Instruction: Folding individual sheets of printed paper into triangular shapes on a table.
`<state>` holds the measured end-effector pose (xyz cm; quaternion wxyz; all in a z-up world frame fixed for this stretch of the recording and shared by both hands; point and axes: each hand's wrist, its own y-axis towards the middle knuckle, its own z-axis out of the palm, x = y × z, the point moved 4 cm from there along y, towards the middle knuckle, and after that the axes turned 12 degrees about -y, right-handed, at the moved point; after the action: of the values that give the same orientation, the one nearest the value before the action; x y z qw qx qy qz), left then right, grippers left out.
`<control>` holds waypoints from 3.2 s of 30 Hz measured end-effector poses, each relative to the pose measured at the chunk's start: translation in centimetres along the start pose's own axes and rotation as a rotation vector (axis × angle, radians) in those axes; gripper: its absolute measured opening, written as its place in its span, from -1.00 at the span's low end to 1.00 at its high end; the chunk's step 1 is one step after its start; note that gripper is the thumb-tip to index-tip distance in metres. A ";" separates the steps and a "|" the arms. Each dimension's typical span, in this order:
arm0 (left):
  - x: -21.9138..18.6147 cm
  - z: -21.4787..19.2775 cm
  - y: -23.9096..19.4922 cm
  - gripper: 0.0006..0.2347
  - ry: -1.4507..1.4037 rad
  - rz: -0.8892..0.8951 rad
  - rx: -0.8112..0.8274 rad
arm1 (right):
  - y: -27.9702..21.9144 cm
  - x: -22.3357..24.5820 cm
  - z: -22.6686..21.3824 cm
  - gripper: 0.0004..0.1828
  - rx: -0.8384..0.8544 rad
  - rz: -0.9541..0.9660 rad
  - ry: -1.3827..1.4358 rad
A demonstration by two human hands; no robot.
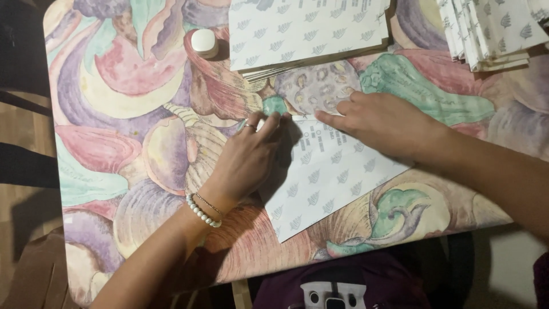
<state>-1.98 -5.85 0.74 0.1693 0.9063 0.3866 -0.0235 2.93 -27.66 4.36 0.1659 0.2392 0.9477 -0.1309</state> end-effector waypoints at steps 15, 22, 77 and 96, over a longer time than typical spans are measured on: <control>0.4 0.2 0.8 -0.69 -0.074 -0.129 0.121 | 0.7 -0.1 -1.4 -0.44 0.077 0.006 0.012; -1.6 0.7 1.2 -0.72 0.101 -0.087 0.184 | -2.1 -2.0 3.2 -0.45 0.092 0.060 0.124; -4.4 1.9 6.2 -0.52 0.075 -0.180 0.236 | -7.6 -4.2 5.3 -0.41 0.372 0.239 -0.022; -4.1 1.9 5.4 -0.55 0.028 -0.206 0.188 | -9.8 -4.2 7.9 -0.37 0.271 0.436 0.196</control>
<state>-0.87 -12.80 1.18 0.0751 0.8739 0.4760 -0.0643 3.55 -40.30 0.46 0.0641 0.4691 0.8592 -0.1938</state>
